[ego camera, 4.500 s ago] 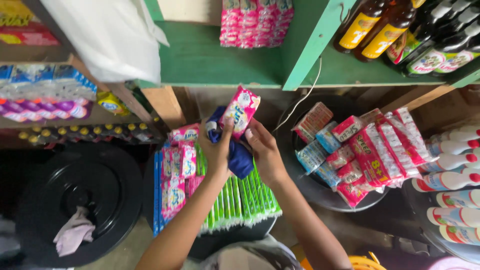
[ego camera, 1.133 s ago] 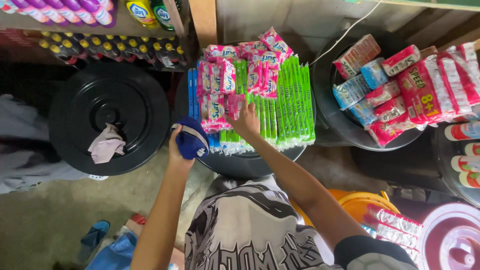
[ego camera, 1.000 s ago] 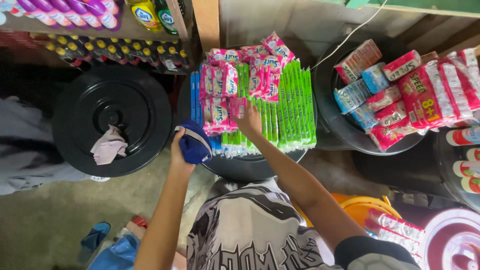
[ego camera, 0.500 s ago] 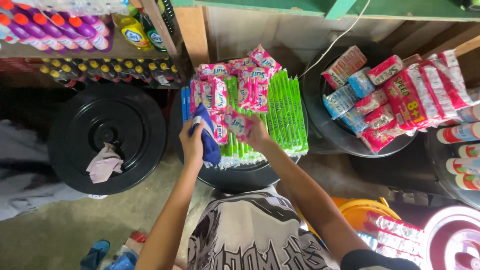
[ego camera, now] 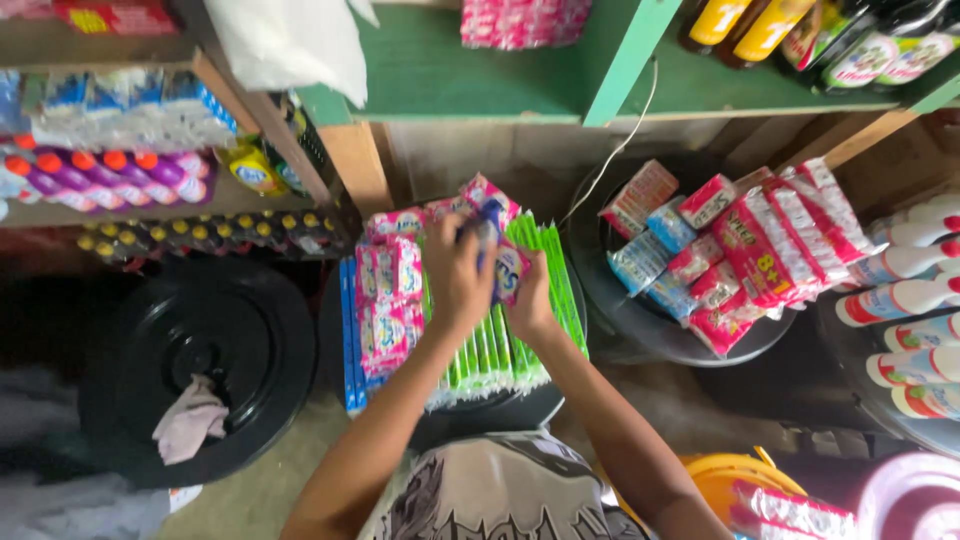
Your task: Wiping individual detergent packets with a cloth and arranging them neatly on a store shelf.
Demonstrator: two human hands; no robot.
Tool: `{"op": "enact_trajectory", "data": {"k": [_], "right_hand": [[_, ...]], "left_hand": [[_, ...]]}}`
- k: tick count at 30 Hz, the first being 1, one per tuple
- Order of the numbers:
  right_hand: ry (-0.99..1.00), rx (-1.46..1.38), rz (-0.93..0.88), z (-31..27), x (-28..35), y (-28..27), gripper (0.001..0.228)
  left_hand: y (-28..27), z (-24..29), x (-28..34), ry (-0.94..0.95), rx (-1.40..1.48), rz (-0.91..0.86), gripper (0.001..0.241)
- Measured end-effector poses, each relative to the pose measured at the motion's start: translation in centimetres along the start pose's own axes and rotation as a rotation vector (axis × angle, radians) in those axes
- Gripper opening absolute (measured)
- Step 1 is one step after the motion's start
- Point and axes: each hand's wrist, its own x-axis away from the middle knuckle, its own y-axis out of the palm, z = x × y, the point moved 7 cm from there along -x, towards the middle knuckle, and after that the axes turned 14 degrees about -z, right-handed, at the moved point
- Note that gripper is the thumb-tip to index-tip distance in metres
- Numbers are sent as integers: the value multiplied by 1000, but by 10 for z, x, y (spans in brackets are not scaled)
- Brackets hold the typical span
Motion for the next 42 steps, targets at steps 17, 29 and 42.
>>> {"op": "enact_trajectory", "data": {"k": [17,29,42], "right_hand": [[-116,-96,-116,-68,-57,27,47],[60,78,-125,-80,-52,31,55],[192,-277,-636,-118,3,161,30]], "left_hand": [[3,41,-74,72,-269,-11,29],[29,-51,-51,-564,779,-113,50],[22,24,-75,180,-29,-171,36]]}}
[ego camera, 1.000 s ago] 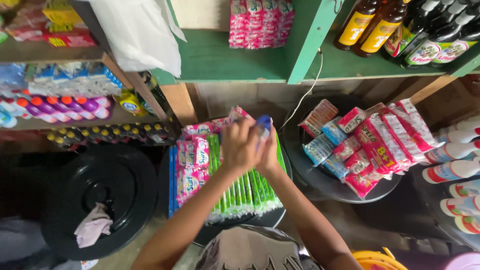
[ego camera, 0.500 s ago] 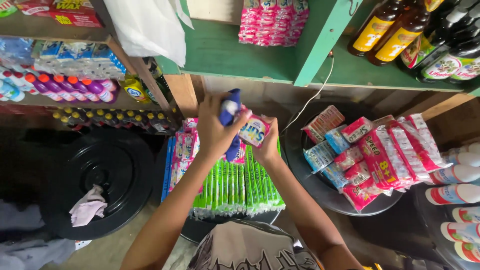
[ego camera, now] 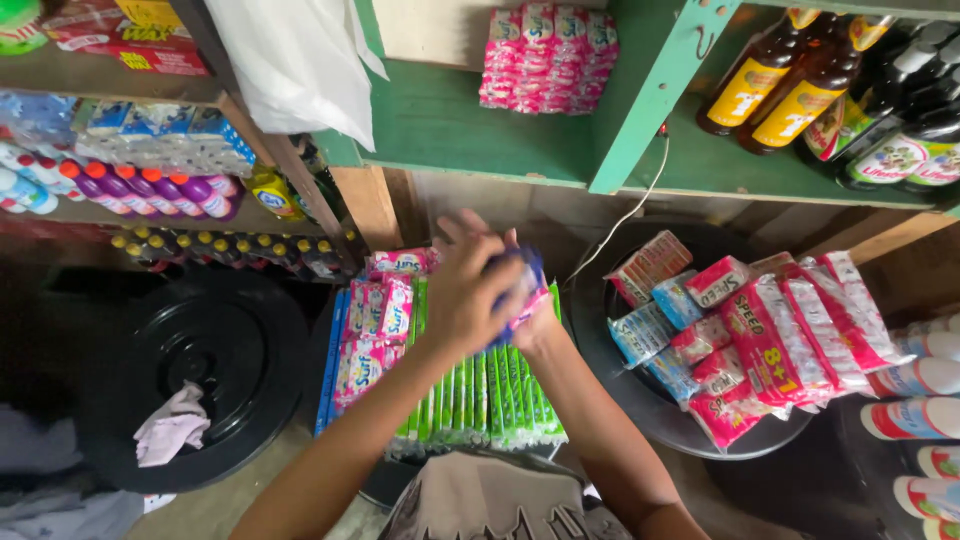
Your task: Wiping individual detergent packets with a cloth and arranging them neatly on a store shelf.
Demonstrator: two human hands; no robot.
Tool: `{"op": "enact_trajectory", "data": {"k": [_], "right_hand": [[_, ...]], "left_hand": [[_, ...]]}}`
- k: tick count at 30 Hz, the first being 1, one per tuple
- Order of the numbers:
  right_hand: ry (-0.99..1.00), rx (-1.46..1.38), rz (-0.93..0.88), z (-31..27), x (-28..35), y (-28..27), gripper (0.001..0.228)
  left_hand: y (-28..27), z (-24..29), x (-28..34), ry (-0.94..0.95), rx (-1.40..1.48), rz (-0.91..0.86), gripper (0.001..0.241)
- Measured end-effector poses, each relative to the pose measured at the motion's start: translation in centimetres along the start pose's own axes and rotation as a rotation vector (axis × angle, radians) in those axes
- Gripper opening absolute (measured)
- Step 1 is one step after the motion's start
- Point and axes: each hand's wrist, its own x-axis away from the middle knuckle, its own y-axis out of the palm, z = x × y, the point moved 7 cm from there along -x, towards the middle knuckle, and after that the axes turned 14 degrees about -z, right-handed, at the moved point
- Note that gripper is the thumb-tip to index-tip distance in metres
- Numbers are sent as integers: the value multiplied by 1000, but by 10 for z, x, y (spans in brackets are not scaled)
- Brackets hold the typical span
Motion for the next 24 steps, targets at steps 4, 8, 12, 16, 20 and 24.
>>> {"op": "enact_trajectory", "data": {"k": [4,8,12,16,20,24], "right_hand": [[-82,-148,113,-4,-2,-60,59],[14,-350,-80,-8,-8,11,66],[-122,-70,135,-11,15,-109,58],[6,-245,14,-8,10,-9,65],[24,-111,-157,4,10,-73,90],[146,-241,-121,1,14,-150,79]], "left_hand": [[-21,-14,-12,-252,35,133,11],[11,39,1,-48,-24,106,32],[8,-10,-11,-140,24,112,19],[17,8,6,-211,102,155,27],[36,37,27,126,-168,94,47],[33,30,22,271,-245,183,55]]}}
